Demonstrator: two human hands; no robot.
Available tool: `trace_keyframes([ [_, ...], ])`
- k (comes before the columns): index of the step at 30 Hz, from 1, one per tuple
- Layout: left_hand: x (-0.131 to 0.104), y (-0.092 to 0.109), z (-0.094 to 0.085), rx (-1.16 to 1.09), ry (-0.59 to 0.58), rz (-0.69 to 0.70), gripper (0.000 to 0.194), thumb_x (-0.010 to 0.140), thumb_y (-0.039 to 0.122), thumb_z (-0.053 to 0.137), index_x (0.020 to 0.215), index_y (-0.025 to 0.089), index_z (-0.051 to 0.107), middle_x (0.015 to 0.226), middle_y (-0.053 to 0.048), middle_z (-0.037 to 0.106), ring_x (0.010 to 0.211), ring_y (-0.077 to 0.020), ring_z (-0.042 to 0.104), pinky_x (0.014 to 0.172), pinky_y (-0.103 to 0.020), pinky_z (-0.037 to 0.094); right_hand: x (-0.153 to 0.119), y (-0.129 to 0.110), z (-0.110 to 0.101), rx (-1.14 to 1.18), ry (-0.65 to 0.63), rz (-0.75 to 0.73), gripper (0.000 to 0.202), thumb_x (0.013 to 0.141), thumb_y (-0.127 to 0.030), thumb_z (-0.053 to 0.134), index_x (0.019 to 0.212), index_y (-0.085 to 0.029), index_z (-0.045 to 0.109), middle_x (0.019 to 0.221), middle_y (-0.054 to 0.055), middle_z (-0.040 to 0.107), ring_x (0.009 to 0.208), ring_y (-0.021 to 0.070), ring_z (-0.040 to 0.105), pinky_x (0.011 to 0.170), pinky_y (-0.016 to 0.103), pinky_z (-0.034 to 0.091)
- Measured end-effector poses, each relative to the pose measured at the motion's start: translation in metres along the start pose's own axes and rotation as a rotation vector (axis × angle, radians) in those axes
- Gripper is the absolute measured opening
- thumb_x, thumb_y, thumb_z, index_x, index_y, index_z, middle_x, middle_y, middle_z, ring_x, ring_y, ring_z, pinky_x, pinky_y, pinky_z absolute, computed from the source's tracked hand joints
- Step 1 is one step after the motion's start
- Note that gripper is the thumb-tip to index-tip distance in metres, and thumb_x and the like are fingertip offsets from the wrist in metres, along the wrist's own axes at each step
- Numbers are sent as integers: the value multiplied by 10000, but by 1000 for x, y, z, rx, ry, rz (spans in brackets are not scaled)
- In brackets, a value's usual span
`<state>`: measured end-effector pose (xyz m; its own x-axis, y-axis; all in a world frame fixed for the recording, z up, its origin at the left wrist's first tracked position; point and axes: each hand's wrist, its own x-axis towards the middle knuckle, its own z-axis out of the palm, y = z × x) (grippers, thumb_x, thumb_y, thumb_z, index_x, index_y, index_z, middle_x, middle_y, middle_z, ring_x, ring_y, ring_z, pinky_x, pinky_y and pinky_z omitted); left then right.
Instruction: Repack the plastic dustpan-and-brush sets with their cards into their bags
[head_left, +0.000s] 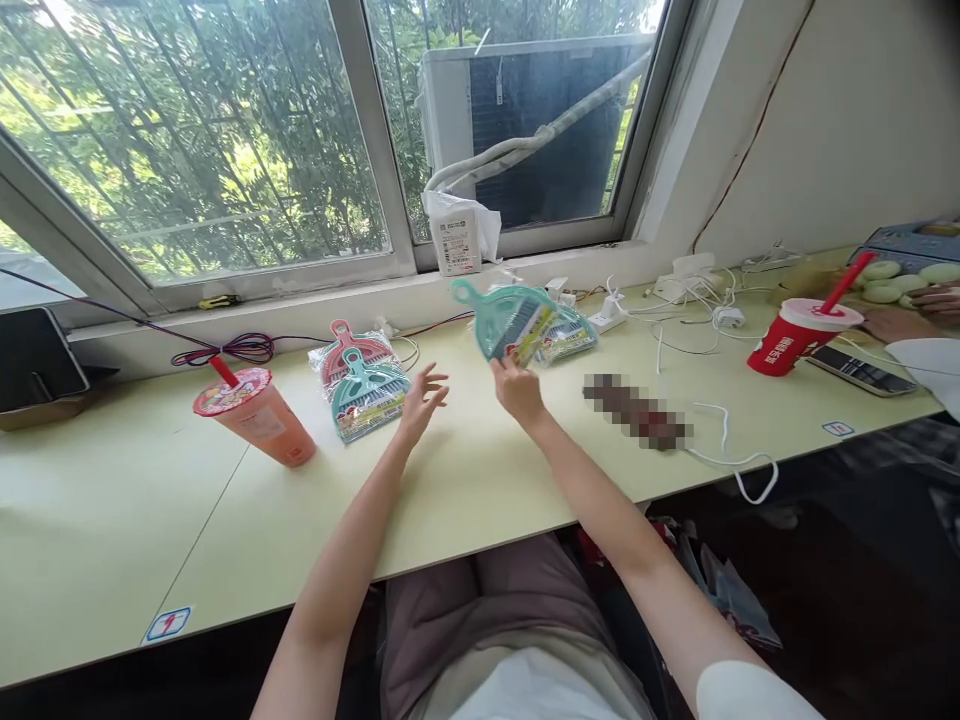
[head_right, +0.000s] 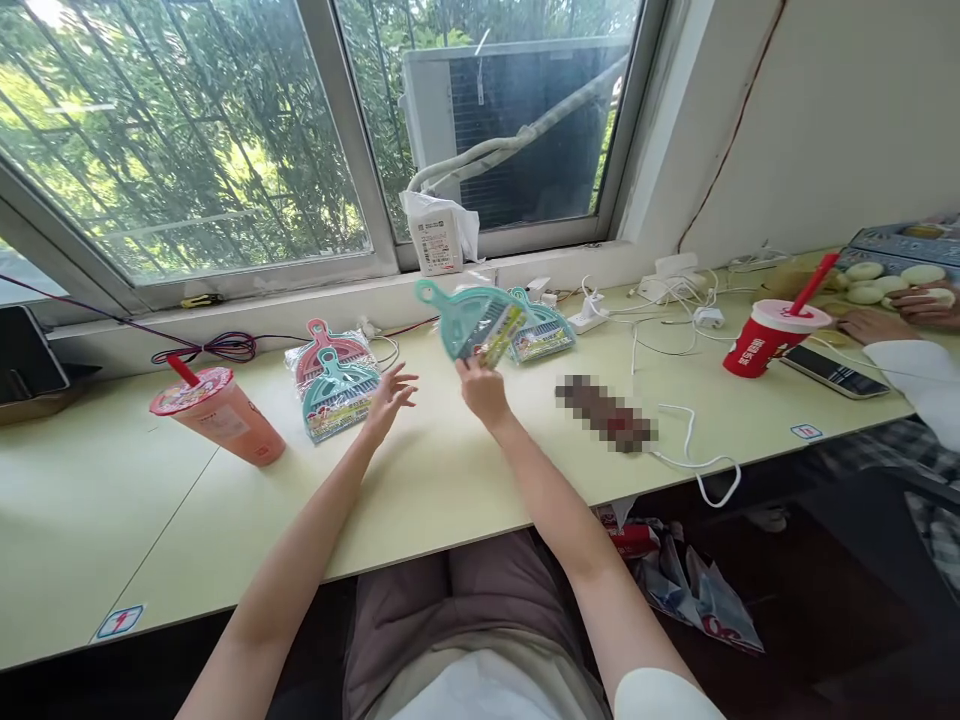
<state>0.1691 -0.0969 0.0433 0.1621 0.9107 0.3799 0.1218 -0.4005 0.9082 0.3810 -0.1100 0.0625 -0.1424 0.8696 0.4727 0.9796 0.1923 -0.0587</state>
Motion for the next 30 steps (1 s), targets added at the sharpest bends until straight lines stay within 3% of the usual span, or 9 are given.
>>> trace_keyframes([
  [3, 0, 2, 17, -340, -27, -152, 732, 732, 485, 700, 1353, 227, 410, 1184, -118, 615, 993, -210, 618, 782, -327, 517, -7, -32, 11, 66, -53, -261, 365, 951, -132, 263, 1138, -179, 572, 1031, 138, 619, 833, 208, 599, 682, 284, 376],
  [8, -3, -8, 16, -404, 208, -364, 601, 712, 390, 745, 1236, 194, 523, 998, -58, 673, 912, -197, 640, 792, -319, 519, -12, -54, 28, 243, -102, -404, 280, 993, -259, 320, 1057, -180, 581, 970, 100, 653, 810, 174, 608, 642, 249, 352],
  [11, -1, -11, 8, -447, 206, -366, 498, 713, 383, 740, 1126, 154, 580, 880, -43, 674, 811, -183, 647, 758, -324, 535, -9, -48, 32, 466, -52, -271, 277, 978, -405, 389, 1007, -193, 566, 913, 58, 668, 794, 163, 615, 644, 233, 363],
  [15, 3, -10, 1, -540, 187, -326, 405, 743, 381, 711, 1052, 142, 601, 776, -23, 657, 805, -180, 650, 816, -367, 545, 1, -31, 39, 812, 57, 105, 212, 958, -352, 423, 1022, -189, 543, 821, 20, 659, 699, 141, 600, 614, 228, 412],
  [18, 4, -10, -5, -540, 185, -345, 358, 754, 363, 700, 1018, 137, 614, 674, -7, 620, 754, -188, 648, 815, -404, 554, 10, -20, 46, 1164, 31, 304, 191, 903, -356, 507, 957, -183, 567, 761, 8, 645, 662, 130, 593, 542, 209, 453],
  [22, 1, -9, -9, -543, 3, -355, 407, 784, 359, 667, 1128, 154, 600, 906, -68, 690, 855, -224, 663, 819, -437, 557, 18, -12, 53, 1594, -81, 455, 161, 831, -326, 631, 849, -169, 600, 755, 3, 667, 664, 109, 625, 610, 220, 542],
  [25, 0, -10, -8, -532, -119, -370, 478, 809, 415, 645, 1223, 194, 559, 1036, -83, 689, 950, -247, 655, 838, -453, 548, 20, -10, 53, 1757, -99, 591, 148, 765, -222, 723, 785, -164, 588, 756, 6, 691, 677, 106, 657, 731, 252, 574],
  [27, 3, -13, -6, -518, -74, -364, 492, 827, 495, 606, 1210, 189, 568, 1045, -95, 690, 977, -253, 648, 843, -449, 544, 20, -10, 51, 1806, -114, 656, 189, 725, -182, 761, 775, -166, 580, 730, 7, 697, 664, 118, 670, 749, 278, 586],
  [30, 10, -20, -8, -515, 141, -373, 482, 856, 556, 534, 1138, 172, 603, 988, -101, 695, 938, -231, 655, 814, -401, 553, 19, -10, 46, 1838, -117, 629, 239, 687, -173, 792, 786, -169, 574, 724, 10, 705, 657, 133, 679, 739, 308, 601],
])
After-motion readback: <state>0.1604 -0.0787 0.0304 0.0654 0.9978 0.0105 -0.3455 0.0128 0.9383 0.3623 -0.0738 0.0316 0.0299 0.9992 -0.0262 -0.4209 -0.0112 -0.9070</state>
